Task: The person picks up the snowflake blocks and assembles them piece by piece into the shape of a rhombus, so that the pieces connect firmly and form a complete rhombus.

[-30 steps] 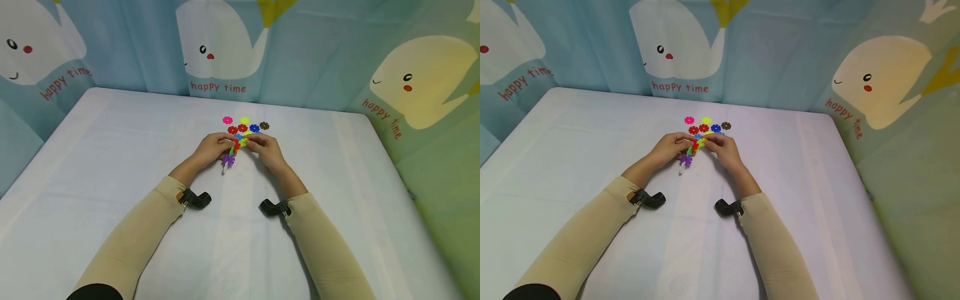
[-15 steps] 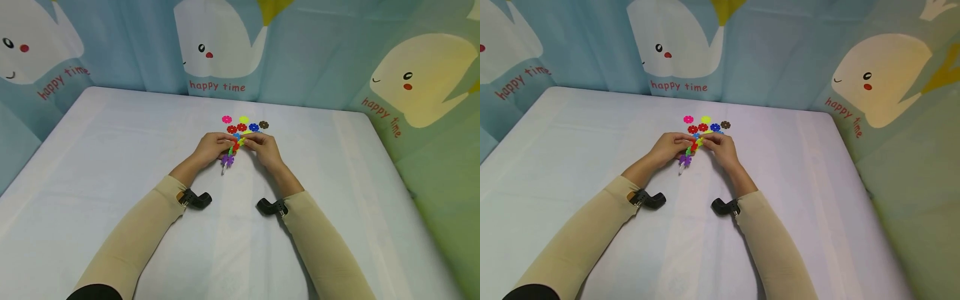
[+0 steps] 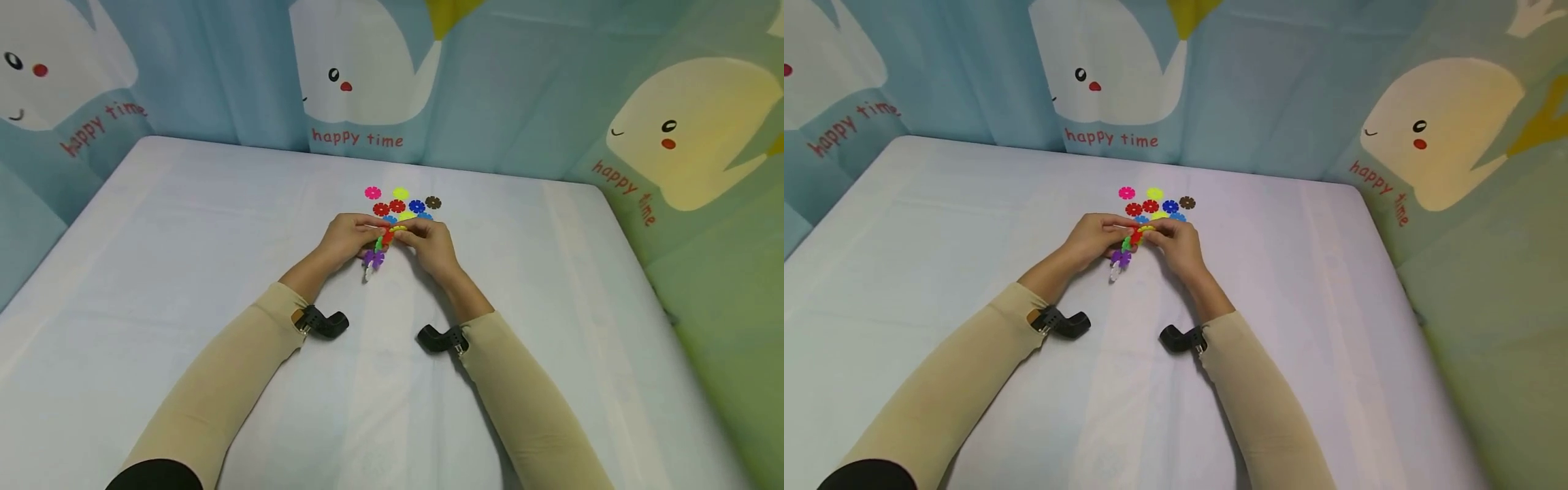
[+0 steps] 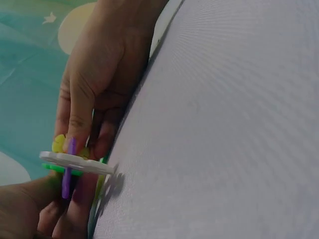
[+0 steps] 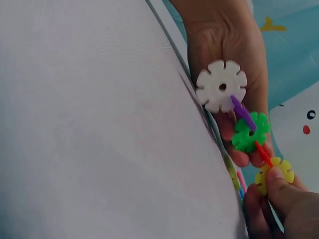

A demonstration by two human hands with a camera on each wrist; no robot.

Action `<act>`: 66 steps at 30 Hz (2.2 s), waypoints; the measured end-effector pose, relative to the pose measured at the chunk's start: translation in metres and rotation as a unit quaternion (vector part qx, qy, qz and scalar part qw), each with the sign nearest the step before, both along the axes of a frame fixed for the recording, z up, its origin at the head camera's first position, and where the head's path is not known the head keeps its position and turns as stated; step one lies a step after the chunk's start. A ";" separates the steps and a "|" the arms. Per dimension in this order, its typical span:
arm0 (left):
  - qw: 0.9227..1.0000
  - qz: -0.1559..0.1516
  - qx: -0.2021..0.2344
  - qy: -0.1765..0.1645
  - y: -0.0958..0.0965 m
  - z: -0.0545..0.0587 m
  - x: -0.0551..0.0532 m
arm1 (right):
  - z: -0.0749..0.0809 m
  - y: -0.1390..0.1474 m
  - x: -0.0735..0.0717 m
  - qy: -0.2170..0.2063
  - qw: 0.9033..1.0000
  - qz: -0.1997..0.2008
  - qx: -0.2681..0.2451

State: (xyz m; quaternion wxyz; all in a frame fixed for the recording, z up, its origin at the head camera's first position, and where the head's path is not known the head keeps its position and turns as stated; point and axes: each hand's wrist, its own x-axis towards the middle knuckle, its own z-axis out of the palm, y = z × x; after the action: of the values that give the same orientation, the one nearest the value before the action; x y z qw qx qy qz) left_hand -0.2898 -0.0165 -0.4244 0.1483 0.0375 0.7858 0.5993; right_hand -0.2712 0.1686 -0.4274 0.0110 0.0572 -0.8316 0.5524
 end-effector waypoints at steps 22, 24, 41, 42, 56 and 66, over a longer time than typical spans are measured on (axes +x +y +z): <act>1.000 -0.004 0.006 -0.022 -0.001 -0.002 -0.001 | -0.004 0.007 -0.001 -0.010 0.994 -0.021 -0.111; 1.000 -0.004 0.002 -0.018 -0.001 -0.001 -0.001 | -0.003 0.006 -0.001 -0.011 0.992 -0.014 -0.122; 1.000 -0.004 -0.010 0.005 -0.002 0.003 0.002 | 0.000 0.005 -0.002 -0.018 0.993 -0.014 -0.113; 1.000 -0.003 -0.005 0.000 -0.002 0.003 0.002 | 0.000 0.005 -0.002 -0.018 0.994 -0.013 -0.110; 0.997 0.005 0.068 -0.047 -0.007 0.006 0.000 | 0.006 0.021 -0.004 -0.021 0.996 -0.083 0.017; 0.993 -0.031 0.077 -0.084 -0.011 0.008 -0.005 | 0.005 0.018 -0.003 -0.017 0.992 -0.069 0.100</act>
State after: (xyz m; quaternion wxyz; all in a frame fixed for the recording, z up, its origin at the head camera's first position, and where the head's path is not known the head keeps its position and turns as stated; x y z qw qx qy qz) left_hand -0.2948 -0.0271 -0.4169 0.2293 0.0225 0.7203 0.6542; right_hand -0.2739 0.1866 -0.4227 0.0291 -0.0095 -0.8845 0.4656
